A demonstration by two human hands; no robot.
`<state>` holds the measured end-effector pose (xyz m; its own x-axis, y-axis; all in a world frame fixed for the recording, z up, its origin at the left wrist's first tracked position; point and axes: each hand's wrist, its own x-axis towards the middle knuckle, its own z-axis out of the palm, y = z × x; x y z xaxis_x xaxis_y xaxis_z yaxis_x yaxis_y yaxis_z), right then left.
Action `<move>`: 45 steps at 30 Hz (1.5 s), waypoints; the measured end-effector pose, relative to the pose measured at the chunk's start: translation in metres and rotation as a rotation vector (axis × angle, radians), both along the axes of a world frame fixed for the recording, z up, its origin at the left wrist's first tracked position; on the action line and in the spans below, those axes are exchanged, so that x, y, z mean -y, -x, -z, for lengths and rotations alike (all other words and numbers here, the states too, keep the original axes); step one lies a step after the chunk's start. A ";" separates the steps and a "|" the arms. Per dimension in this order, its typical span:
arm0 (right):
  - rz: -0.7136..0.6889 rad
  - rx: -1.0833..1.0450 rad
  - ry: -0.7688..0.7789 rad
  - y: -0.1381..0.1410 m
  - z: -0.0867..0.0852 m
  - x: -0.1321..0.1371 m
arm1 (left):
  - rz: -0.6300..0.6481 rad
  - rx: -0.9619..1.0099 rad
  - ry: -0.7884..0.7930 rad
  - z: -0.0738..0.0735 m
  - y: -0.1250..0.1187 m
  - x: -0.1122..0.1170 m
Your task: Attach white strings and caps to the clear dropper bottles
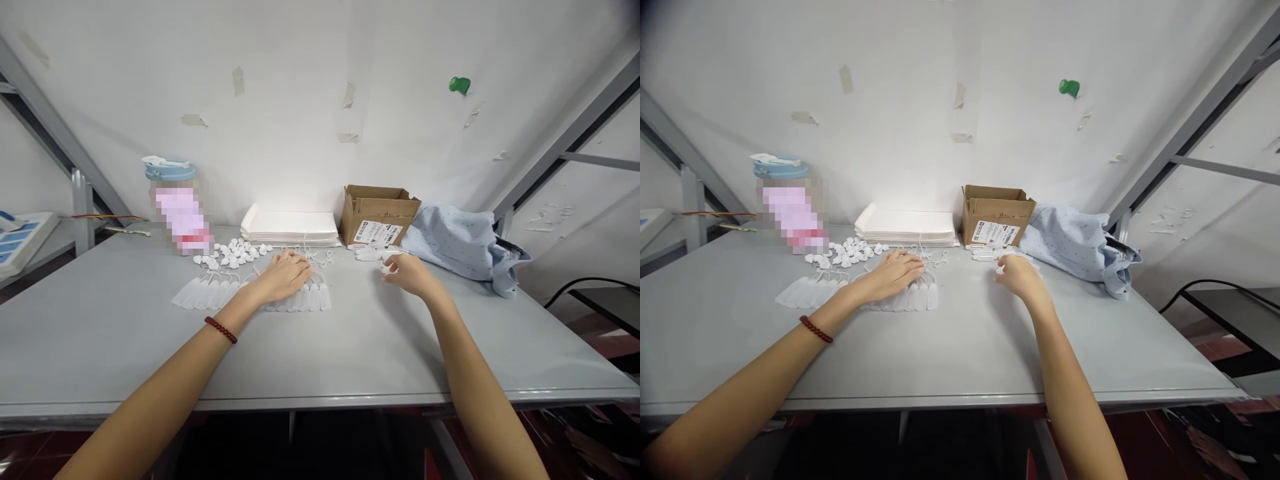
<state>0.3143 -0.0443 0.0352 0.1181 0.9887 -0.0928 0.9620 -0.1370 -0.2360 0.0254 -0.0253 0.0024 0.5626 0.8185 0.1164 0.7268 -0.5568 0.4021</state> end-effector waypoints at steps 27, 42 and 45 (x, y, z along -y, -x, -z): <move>-0.233 -0.214 -0.240 0.023 0.002 0.004 | -0.274 1.038 0.346 -0.019 0.007 -0.011; -0.583 -0.544 -0.705 0.075 0.021 0.023 | -0.151 1.229 0.661 -0.029 -0.012 0.029; -0.664 -0.503 -0.767 0.082 0.024 0.026 | -0.135 1.177 0.693 -0.027 -0.018 0.035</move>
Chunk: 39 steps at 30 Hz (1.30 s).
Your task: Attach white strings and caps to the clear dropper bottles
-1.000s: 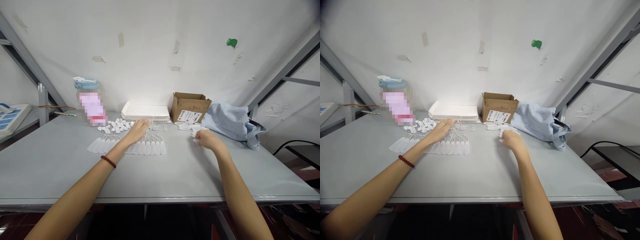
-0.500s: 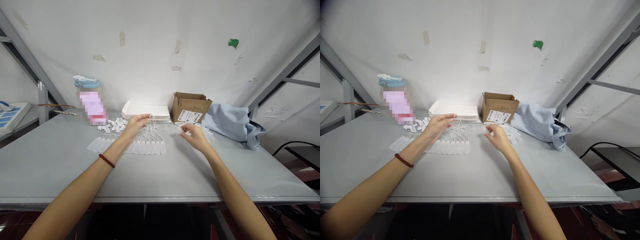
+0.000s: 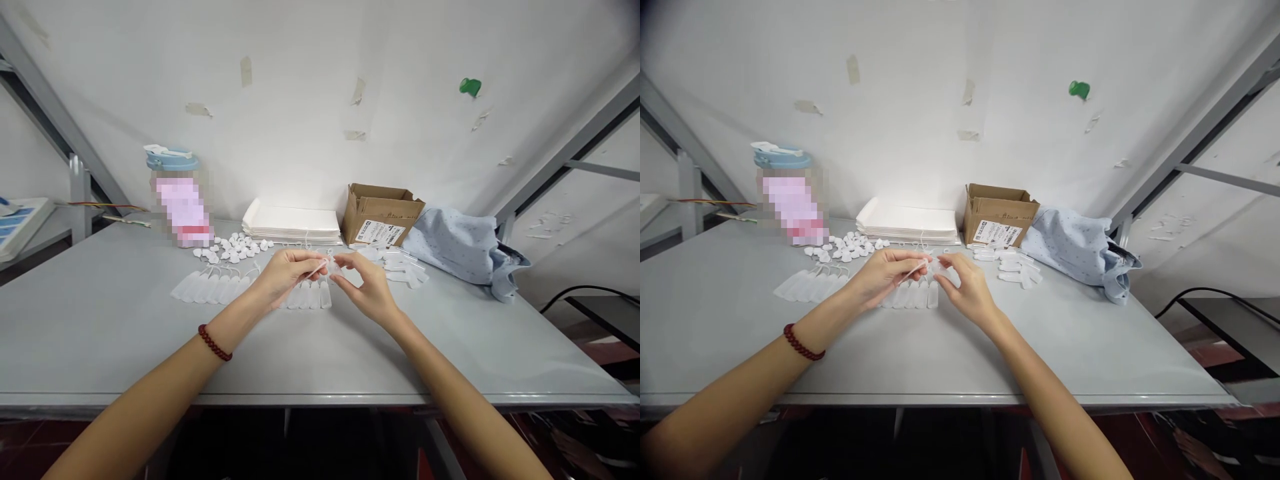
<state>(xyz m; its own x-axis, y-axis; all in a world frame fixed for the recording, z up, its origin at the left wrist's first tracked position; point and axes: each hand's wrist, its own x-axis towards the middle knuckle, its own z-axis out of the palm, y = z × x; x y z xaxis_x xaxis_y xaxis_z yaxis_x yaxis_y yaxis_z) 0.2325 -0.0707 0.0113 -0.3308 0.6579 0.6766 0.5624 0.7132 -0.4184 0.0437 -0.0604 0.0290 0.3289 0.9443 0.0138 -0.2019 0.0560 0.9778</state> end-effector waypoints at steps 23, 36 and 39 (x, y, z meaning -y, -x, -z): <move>-0.086 0.129 -0.026 0.002 0.009 0.002 | -0.172 -0.262 -0.131 0.002 -0.007 0.006; -0.207 -0.403 0.680 0.009 -0.003 0.010 | -0.051 -0.156 0.040 0.002 -0.002 0.004; -0.239 -0.503 0.781 0.009 -0.005 0.009 | -0.082 -0.197 -0.026 0.002 -0.003 0.004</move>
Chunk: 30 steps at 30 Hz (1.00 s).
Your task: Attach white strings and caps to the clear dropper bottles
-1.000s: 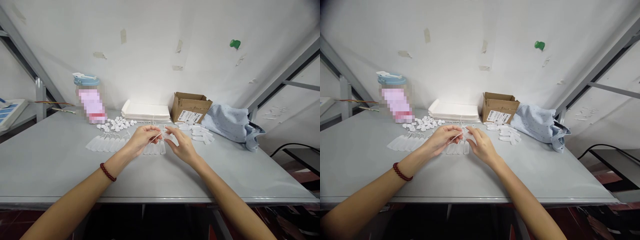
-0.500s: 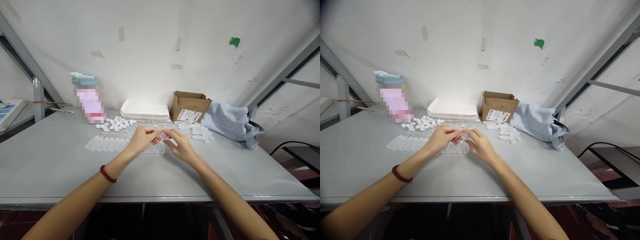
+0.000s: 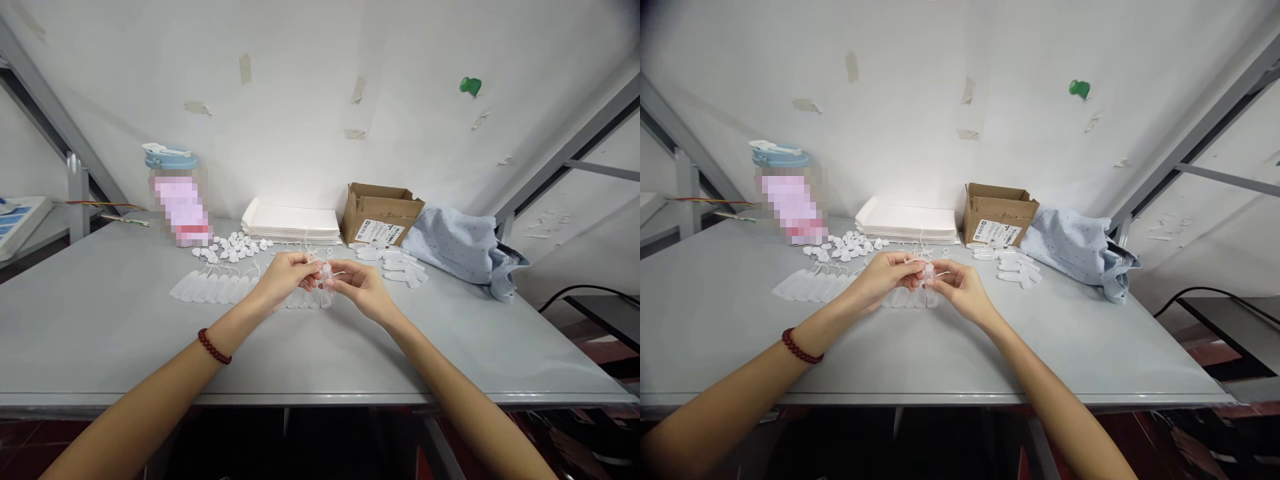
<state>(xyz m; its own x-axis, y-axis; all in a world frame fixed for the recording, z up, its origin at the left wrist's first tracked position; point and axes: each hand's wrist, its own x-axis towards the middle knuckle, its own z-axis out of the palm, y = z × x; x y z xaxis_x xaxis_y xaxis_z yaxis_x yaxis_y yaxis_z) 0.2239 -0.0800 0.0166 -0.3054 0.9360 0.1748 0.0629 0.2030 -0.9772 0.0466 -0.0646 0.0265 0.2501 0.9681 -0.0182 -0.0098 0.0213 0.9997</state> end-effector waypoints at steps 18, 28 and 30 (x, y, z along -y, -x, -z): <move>0.115 -0.205 0.123 -0.003 -0.007 -0.004 | -0.107 -0.448 -0.846 0.007 -0.007 0.009; 0.117 -0.248 0.136 -0.003 -0.008 -0.004 | -0.019 -0.530 -1.052 0.013 -0.005 0.006; 0.121 -0.233 0.137 -0.004 -0.008 -0.004 | -0.010 -0.554 -1.049 0.014 -0.006 0.005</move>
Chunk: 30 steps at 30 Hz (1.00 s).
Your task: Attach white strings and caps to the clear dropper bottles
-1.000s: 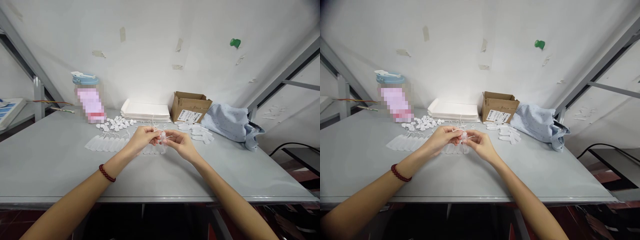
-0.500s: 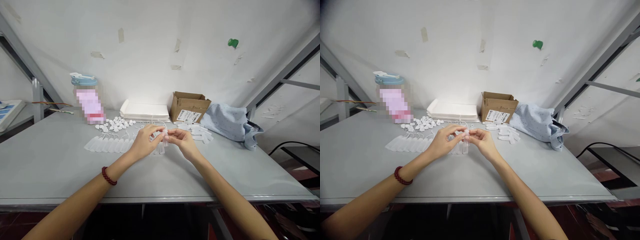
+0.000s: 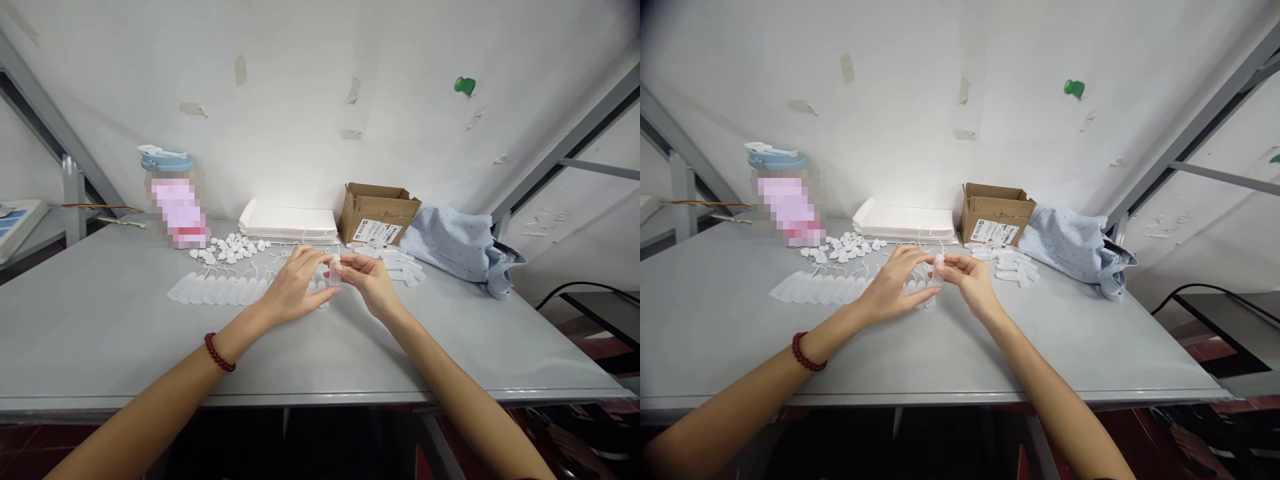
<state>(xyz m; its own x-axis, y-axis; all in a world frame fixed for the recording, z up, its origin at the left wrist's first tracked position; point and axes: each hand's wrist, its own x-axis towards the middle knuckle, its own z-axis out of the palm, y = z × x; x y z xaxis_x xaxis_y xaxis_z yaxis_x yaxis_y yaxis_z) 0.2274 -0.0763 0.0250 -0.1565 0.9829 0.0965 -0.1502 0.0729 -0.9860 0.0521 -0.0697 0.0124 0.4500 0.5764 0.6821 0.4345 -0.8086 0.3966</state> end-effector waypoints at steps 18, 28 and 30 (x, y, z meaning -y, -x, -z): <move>-0.112 0.031 0.088 -0.008 -0.003 -0.003 | -0.052 -0.023 -0.015 0.005 -0.001 -0.002; -0.160 0.430 0.055 -0.024 -0.011 -0.008 | 0.019 -0.070 0.047 0.007 -0.006 0.003; -0.165 0.554 0.058 -0.026 -0.011 -0.008 | 0.017 -0.105 0.089 0.008 -0.008 0.004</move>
<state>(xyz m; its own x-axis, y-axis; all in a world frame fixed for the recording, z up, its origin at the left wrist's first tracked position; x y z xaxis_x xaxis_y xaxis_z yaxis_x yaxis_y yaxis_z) 0.2533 -0.0685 0.0364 -0.3202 0.9424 -0.0967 0.3841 0.0358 -0.9226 0.0602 -0.0742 0.0039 0.5265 0.6245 0.5769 0.4644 -0.7797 0.4201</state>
